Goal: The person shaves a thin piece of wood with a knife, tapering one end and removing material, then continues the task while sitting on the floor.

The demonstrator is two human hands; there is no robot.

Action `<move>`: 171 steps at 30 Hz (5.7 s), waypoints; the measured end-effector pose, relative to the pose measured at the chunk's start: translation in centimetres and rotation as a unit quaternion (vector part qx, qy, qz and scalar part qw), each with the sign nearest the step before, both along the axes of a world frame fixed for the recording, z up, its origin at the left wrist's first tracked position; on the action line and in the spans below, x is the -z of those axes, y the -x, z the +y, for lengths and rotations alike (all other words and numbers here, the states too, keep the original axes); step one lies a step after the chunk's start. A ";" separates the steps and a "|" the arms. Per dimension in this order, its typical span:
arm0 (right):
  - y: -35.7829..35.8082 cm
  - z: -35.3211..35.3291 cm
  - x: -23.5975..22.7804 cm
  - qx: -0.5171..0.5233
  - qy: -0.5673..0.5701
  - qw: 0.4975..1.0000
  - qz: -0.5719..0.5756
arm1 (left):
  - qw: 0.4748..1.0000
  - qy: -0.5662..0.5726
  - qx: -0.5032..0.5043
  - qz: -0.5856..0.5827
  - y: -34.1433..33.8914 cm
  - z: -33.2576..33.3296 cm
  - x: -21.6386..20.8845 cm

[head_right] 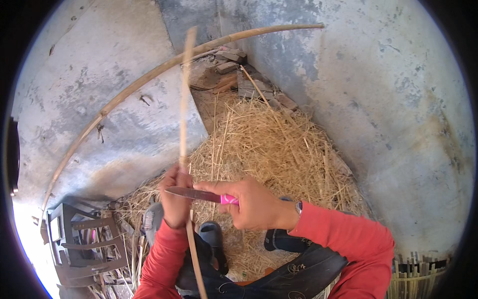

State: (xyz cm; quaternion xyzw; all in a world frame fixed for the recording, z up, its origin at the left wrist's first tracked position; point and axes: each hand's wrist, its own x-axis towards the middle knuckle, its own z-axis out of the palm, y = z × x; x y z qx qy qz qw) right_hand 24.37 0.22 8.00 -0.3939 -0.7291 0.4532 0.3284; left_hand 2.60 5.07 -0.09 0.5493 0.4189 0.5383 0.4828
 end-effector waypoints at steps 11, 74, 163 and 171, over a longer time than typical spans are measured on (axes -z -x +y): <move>-0.3 1.9 -1.3 0.190 -0.096 0.975 0.064 | 0.986 0.084 0.117 -0.088 -1.3 -2.8 -2.0; -6.5 4.8 -1.7 0.288 -0.094 0.952 -0.039 | 0.881 0.261 0.349 -0.184 -1.0 -3.2 -1.5; -0.7 1.9 -0.1 0.152 -0.054 0.986 -0.037 | 0.945 0.158 0.251 -0.138 -1.6 -3.8 -1.8; -0.1 0.6 2.8 0.123 0.010 0.992 -0.019 | 0.668 0.363 0.244 -0.602 1.3 -1.7 -3.2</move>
